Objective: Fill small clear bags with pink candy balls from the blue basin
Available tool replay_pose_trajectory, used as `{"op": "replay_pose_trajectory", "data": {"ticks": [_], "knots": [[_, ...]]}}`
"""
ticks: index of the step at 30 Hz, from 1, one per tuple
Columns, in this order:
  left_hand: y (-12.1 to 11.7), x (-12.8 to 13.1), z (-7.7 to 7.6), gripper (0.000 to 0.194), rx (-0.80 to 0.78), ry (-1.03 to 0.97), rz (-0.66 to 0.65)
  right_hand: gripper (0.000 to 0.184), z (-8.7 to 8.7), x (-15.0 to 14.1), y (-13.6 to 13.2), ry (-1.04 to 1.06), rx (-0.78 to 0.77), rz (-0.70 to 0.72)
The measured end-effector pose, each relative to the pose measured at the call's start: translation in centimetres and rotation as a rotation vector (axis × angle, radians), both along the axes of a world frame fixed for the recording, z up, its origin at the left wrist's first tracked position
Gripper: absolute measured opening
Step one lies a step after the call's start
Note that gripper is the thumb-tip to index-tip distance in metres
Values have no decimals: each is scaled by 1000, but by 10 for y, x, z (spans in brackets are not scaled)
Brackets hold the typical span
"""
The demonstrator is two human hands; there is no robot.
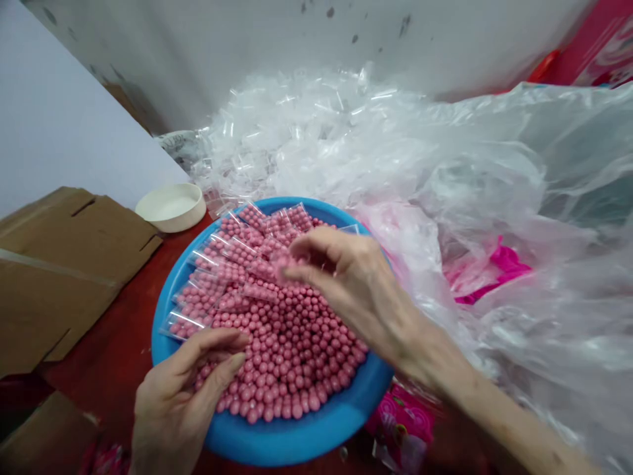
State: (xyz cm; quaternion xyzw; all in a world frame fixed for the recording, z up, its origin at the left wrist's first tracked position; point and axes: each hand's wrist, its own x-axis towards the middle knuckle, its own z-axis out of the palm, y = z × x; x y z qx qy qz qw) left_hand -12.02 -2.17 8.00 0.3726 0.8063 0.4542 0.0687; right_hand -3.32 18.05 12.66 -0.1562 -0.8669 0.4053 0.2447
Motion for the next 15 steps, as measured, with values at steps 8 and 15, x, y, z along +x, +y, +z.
{"op": "replay_pose_trajectory", "data": {"ticks": [8, 15], "knots": [[-1, -3, -2, 8, 10, 98, -34, 9, -20, -50, 70, -211, 229, -52], [0, -3, 0, 6, -1, 124, -40, 19, -32, -62, 83, -233, 77, 107]]}}
